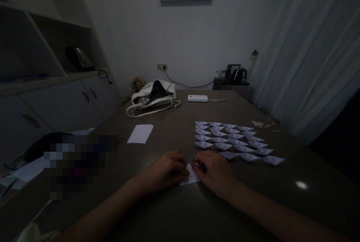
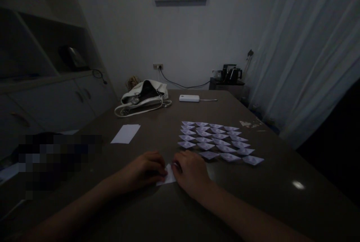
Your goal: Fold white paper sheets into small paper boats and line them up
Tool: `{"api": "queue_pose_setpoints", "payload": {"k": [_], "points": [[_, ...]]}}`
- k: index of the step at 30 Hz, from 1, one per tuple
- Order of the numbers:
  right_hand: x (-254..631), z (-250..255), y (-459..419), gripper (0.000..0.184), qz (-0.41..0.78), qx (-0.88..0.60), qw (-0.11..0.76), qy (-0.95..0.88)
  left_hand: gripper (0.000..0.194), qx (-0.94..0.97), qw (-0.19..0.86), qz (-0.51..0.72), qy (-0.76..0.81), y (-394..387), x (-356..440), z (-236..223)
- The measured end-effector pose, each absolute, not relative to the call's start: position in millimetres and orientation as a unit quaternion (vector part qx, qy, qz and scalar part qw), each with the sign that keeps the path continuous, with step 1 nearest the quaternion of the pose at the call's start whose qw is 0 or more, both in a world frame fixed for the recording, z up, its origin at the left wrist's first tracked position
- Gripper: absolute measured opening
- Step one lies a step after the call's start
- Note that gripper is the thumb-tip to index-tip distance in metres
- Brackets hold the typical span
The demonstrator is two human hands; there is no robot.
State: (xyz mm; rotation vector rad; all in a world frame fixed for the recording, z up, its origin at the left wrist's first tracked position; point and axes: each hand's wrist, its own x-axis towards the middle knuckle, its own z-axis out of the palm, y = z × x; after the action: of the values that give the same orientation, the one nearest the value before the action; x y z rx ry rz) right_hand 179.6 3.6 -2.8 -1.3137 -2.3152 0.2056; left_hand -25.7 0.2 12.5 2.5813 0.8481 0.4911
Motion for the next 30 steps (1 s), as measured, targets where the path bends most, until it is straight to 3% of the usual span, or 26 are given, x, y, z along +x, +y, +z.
{"api": "queue_pose_setpoints", "payload": {"k": [9, 15, 30], "points": [[177, -3, 5, 0.006, 0.087, -0.53, 0.229, -0.812, 0.012, 0.918, 0.193, 0.176, 0.299, -1, -26, 14], [181, 1, 4, 0.009, 0.055, -0.4, 0.217, -0.889, 0.012, 0.912, 0.192, 0.178, 0.315, -1, -26, 14], [190, 3, 3, 0.018, 0.187, -0.37, 0.217, -0.883, 0.012, 0.916, 0.195, 0.196, 0.292, 4, -30, 8]]}}
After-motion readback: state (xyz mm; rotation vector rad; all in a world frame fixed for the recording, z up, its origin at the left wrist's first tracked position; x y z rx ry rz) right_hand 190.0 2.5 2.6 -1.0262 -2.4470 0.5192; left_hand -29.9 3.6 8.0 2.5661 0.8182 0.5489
